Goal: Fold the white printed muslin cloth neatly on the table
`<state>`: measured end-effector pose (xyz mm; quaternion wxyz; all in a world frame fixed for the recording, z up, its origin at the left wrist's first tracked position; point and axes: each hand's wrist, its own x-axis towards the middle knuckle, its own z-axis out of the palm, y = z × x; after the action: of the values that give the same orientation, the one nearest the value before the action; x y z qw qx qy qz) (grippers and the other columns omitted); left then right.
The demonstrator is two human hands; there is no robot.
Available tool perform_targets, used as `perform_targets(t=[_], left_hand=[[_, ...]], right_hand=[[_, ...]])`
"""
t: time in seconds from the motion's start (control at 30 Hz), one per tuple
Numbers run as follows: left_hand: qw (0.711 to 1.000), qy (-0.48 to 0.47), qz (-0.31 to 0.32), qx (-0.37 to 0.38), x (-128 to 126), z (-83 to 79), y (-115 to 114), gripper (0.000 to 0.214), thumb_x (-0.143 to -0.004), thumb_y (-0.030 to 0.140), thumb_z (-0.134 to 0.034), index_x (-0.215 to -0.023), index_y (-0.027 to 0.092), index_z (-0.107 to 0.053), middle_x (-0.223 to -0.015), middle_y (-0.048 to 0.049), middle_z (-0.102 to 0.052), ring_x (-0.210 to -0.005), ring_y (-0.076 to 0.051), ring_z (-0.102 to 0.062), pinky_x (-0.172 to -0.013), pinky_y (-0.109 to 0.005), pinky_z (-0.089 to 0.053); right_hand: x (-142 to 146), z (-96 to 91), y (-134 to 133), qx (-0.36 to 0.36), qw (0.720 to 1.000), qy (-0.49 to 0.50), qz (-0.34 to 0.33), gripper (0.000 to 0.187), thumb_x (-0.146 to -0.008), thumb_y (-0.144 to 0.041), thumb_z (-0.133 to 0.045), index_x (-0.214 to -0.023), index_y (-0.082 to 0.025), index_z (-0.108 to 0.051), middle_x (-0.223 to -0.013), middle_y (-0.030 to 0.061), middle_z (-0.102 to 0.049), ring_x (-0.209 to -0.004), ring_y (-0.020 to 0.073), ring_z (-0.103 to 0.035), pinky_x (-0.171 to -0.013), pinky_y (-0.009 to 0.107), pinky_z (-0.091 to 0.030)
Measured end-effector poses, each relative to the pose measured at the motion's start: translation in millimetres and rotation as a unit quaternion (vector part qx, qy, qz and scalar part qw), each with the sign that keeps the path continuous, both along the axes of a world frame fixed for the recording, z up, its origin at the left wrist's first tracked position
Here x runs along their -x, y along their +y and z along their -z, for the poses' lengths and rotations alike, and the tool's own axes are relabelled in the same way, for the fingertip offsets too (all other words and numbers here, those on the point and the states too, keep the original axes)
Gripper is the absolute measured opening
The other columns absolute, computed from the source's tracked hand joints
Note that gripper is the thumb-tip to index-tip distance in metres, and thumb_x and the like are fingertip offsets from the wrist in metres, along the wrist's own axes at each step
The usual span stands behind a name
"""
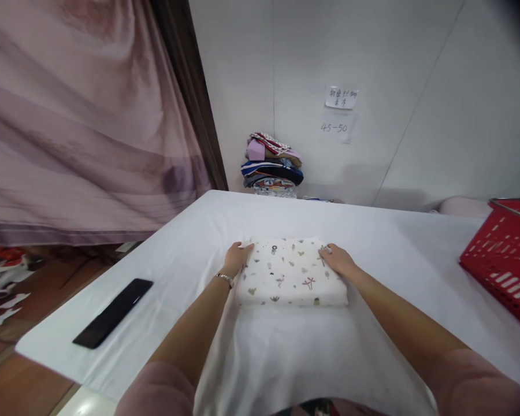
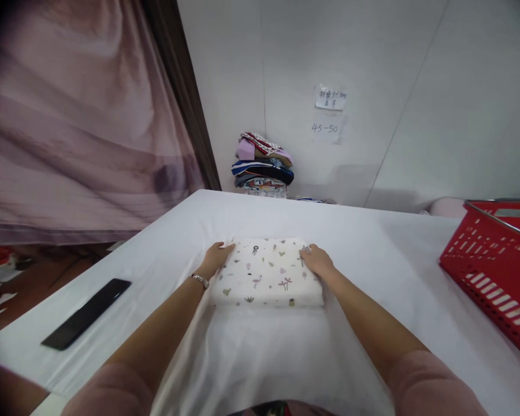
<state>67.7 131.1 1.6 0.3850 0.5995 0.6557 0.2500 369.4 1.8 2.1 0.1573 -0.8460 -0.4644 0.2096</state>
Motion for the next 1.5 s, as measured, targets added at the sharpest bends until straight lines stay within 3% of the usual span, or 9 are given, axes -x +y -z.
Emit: perform_targets(t=[0.27, 0.47, 0.63, 0.8, 0.87, 1.0, 1.13, 1.27, 1.5], left_hand=[[0.998, -0.056, 0.003, 0.021, -20.9, -5.4, -56.8, 0.051, -0.069, 0.048, -0.065, -0.104, 0.011, -0.056, -0.105, -0.0162, -0.065, -0.093, -0.024, -0.062, -0.07, -0.028, -0.045], [0.967, -0.203, 0.052, 0.144, -28.0, 2.6, -107.9, 0.072, -0.07, 0.05, -0.066, -0.126, 0.014, -0.038, -0.114, -0.0158, -0.059, -0.064, -0.015, -0.063, -0.053, -0.026, -0.047], [0.991, -0.133, 0.008, -0.025, -17.0, -0.5, -93.4, 0.048, -0.08, 0.042, -0.057, -0.119, 0.016, -0.05, -0.121, -0.0136, -0.055, -0.097, -0.021, -0.059, -0.074, -0.029, -0.049], [0.944, -0.004, 0.185, -0.274, -35.7, -0.5, -88.4, 0.032, -0.084, 0.033, -0.052, -0.113, 0.023, -0.059, -0.127, -0.0057, -0.054, -0.121, -0.02, -0.044, -0.103, -0.035, -0.034], [0.93, 0.056, 0.234, -0.277, -43.0, 4.0, -90.0, 0.029, -0.085, 0.029, -0.049, -0.111, 0.023, -0.061, -0.123, -0.0044, -0.058, -0.117, -0.019, -0.048, -0.103, -0.037, -0.033], [0.94, 0.089, 0.219, -0.245, -46.3, 14.7, -87.1, 0.032, -0.087, 0.027, -0.043, -0.113, 0.02, -0.06, -0.117, -0.0041, -0.062, -0.108, -0.018, -0.054, -0.097, -0.033, -0.039], [0.953, 0.07, 0.202, -0.215, -45.3, 17.7, -77.7, 0.032, -0.085, 0.027, -0.044, -0.111, 0.02, -0.061, -0.115, -0.0038, -0.063, -0.105, -0.018, -0.056, -0.094, -0.031, -0.041], [0.966, 0.059, 0.179, -0.178, -48.2, 17.0, -70.3, 0.03, -0.082, 0.025, -0.047, -0.108, 0.021, -0.062, -0.109, -0.0037, -0.064, -0.099, -0.019, -0.058, -0.09, -0.032, -0.043], [0.976, 0.036, 0.128, -0.174, -55.3, 21.7, -88.3, 0.027, -0.08, 0.026, -0.05, -0.102, 0.021, -0.064, -0.101, -0.0036, -0.065, -0.093, -0.019, -0.058, -0.084, -0.032, -0.044]], right_hand=[[-17.3, -9.1, -11.1, -0.077, 0.988, 0.126, 0.032, 0.055, -0.079, -0.038, -0.052, -0.128, -0.014, -0.046, -0.111, 0.0126, -0.062, -0.091, 0.0218, -0.062, -0.075, 0.029, -0.046], [-70.9, -11.7, -22.4, -0.022, 0.998, -0.063, 0.009, 0.061, -0.081, -0.039, -0.049, -0.135, -0.013, -0.039, -0.113, 0.0139, -0.061, -0.103, 0.0284, -0.057, -0.087, 0.037, -0.042], [-32.8, -12.0, -59.8, -0.168, 0.957, -0.182, -0.151, 0.045, -0.085, -0.037, -0.041, -0.125, -0.018, -0.051, -0.13, 0.0111, -0.05, -0.122, 0.0257, -0.043, -0.103, 0.037, -0.031], [21.3, 0.8, -92.8, -0.152, 0.947, -0.155, -0.238, 0.049, -0.089, -0.046, -0.034, -0.13, -0.023, -0.047, -0.144, 0.0064, -0.034, -0.135, 0.0272, -0.023, -0.109, 0.048, -0.017], [27.9, 6.0, -96.0, -0.099, 0.954, -0.132, -0.251, 0.051, -0.089, -0.049, -0.032, -0.131, -0.023, -0.046, -0.145, 0.0064, -0.033, -0.136, 0.0274, -0.022, -0.108, 0.05, -0.016], [10.5, 3.8, -88.9, -0.092, 0.96, -0.101, -0.242, 0.05, -0.091, -0.048, -0.029, -0.132, -0.025, -0.046, -0.145, 0.0047, -0.034, -0.135, 0.0247, -0.023, -0.108, 0.048, -0.017], [-26.4, -3.1, -76.4, -0.129, 0.976, -0.131, -0.117, 0.05, -0.089, -0.04, -0.033, -0.132, -0.019, -0.045, -0.143, 0.0077, -0.037, -0.133, 0.0241, -0.029, -0.107, 0.041, -0.024], [-48.4, -0.5, -62.4, -0.021, 0.995, -0.099, -0.011, 0.062, -0.084, -0.045, -0.041, -0.138, -0.014, -0.036, -0.136, 0.0132, -0.045, -0.122, 0.0279, -0.044, -0.097, 0.039, -0.037], [-71.2, 2.5, -36.6, -0.053, 0.988, -0.132, -0.062, 0.059, -0.084, -0.044, -0.046, -0.136, -0.018, -0.039, -0.132, 0.0118, -0.05, -0.117, 0.027, -0.048, -0.092, 0.035, -0.039]])
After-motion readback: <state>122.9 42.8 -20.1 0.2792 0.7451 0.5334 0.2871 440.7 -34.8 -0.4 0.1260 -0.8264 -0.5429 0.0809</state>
